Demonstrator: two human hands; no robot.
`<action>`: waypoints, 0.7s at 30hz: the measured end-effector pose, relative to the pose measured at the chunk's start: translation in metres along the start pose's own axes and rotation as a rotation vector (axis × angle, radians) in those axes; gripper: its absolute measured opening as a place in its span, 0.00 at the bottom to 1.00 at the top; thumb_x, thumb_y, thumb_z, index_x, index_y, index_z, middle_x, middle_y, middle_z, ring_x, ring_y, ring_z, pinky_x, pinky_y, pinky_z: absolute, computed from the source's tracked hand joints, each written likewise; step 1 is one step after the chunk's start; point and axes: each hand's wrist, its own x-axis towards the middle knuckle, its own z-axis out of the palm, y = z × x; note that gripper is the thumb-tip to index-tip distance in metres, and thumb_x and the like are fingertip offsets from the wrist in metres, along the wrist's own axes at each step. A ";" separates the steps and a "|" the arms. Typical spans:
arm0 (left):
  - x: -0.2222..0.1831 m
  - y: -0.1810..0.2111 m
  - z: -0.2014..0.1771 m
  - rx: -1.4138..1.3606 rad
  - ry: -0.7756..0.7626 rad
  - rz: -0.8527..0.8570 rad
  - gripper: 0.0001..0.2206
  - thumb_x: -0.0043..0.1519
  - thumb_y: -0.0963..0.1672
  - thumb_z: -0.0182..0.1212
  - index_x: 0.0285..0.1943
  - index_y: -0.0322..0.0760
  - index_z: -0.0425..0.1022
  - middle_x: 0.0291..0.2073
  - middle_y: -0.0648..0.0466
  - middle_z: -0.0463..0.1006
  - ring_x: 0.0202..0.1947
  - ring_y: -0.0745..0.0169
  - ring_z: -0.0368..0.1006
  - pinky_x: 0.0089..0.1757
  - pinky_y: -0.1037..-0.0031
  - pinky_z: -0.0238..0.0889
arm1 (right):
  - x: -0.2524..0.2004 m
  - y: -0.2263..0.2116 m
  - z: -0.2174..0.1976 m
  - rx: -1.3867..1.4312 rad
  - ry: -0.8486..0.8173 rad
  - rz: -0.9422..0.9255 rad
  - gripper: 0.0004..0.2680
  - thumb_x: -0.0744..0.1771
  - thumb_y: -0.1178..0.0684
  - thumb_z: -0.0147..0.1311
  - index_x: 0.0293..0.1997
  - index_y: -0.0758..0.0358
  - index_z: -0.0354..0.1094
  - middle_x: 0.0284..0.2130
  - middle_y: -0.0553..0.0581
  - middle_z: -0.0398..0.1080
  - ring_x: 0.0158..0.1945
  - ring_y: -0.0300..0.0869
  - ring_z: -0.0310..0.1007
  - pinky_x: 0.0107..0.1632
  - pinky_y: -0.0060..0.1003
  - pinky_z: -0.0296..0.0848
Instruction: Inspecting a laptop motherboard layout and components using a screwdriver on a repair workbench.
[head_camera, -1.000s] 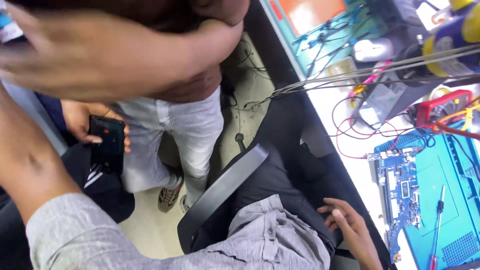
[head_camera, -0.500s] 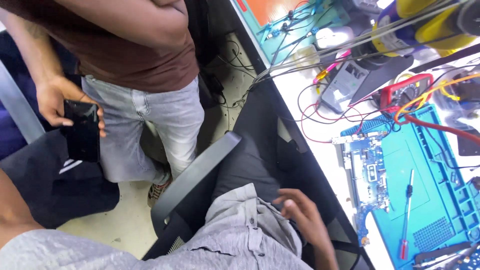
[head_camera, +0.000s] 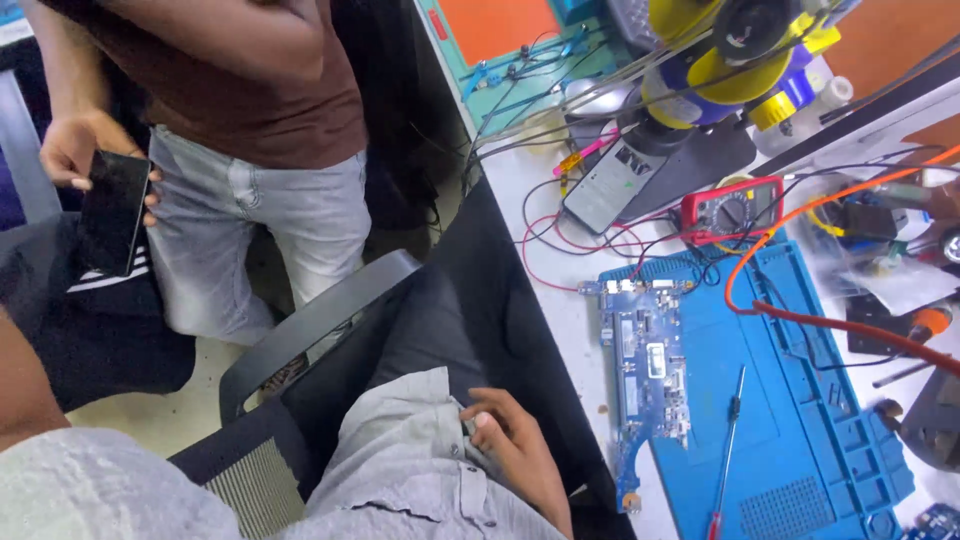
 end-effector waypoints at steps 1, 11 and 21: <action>0.013 0.025 0.036 0.019 -0.010 0.023 0.17 0.65 0.45 0.43 0.27 0.24 0.61 0.31 0.40 0.56 0.43 0.42 0.50 0.60 0.45 0.47 | -0.001 0.001 -0.003 0.016 -0.018 0.048 0.15 0.68 0.46 0.48 0.58 0.60 0.71 0.41 0.52 0.81 0.32 0.34 0.71 0.41 0.30 0.74; 0.008 0.121 0.331 -0.194 -0.989 -0.026 0.22 0.71 0.52 0.47 0.27 0.38 0.71 0.21 0.58 0.72 0.21 0.59 0.71 0.28 0.69 0.60 | 0.026 0.073 -0.048 -0.260 -0.479 -0.206 0.21 0.71 0.37 0.45 0.71 0.54 0.56 0.53 0.55 0.65 0.47 0.39 0.67 0.51 0.32 0.64; -0.080 0.097 0.386 -0.340 -0.909 0.164 0.24 0.72 0.53 0.46 0.24 0.39 0.69 0.19 0.58 0.68 0.20 0.58 0.66 0.25 0.68 0.55 | 0.015 0.006 0.002 -0.302 -0.218 0.079 0.22 0.68 0.33 0.46 0.67 0.52 0.63 0.57 0.51 0.71 0.55 0.40 0.73 0.55 0.34 0.67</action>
